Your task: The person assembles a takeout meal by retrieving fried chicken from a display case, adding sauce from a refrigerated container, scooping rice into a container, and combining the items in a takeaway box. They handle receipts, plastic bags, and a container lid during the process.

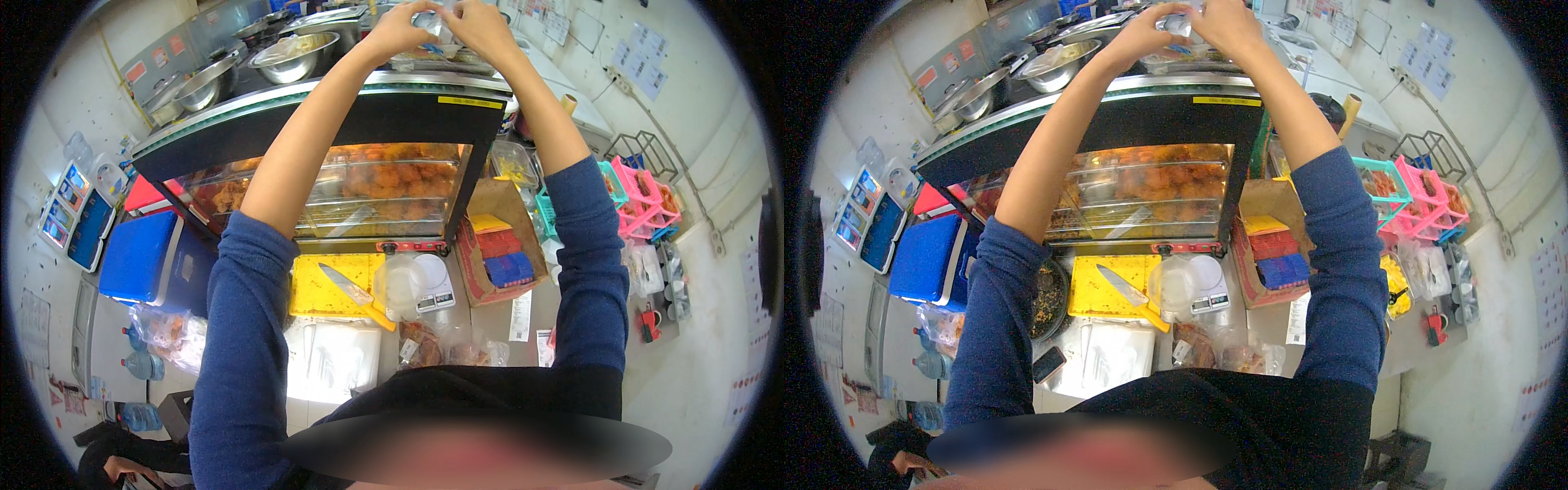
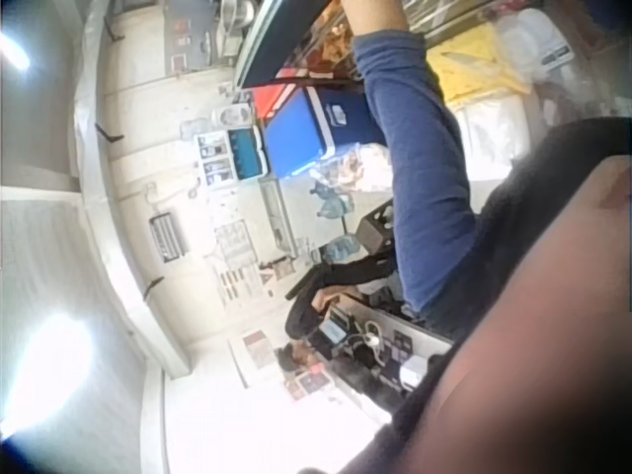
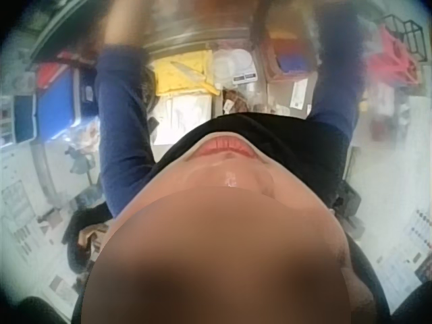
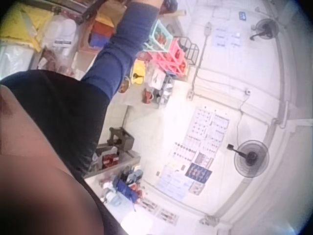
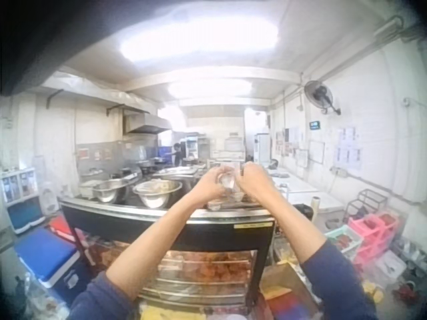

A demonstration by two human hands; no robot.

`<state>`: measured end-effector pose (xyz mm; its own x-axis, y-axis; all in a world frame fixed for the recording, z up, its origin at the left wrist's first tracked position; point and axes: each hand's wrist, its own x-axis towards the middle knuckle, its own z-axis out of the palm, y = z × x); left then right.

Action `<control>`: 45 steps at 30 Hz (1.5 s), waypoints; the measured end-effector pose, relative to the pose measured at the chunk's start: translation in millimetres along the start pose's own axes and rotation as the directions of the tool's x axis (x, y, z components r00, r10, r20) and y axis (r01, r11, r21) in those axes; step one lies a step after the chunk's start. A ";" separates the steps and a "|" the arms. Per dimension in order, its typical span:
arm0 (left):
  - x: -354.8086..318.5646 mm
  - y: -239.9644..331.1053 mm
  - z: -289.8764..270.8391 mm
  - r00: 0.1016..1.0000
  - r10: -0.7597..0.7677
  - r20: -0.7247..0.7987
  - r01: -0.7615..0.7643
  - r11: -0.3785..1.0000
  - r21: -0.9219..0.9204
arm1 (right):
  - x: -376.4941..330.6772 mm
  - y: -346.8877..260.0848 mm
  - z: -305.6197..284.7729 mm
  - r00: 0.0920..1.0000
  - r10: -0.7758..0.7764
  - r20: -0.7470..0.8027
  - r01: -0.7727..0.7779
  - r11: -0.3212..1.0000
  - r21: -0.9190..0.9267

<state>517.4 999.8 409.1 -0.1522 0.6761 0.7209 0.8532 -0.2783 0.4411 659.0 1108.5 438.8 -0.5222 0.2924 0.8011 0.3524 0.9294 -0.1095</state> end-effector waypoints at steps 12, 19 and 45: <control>1.6 -25.4 -2.4 0.910 0.313 -0.270 -0.268 0.944 0.191 | -13.3 17.8 1.6 0.930 -0.344 -0.129 0.361 0.922 0.142; -3.6 -15.2 -6.1 0.968 0.099 -0.232 -0.140 0.976 -0.167 | -14.3 -3.6 3.6 0.851 -0.434 -0.296 0.475 0.876 0.080; 39.1 -72.9 22.1 0.958 0.217 -0.189 -0.155 0.943 0.296 | 60.5 -16.3 -12.8 0.975 -0.117 -0.187 0.216 0.670 0.710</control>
<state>460.3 1061.6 393.3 -0.0549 0.4578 0.8874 0.9753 -0.1657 0.1458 631.6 1108.1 496.6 -0.4051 0.1347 0.9043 -0.4284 0.8459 -0.3179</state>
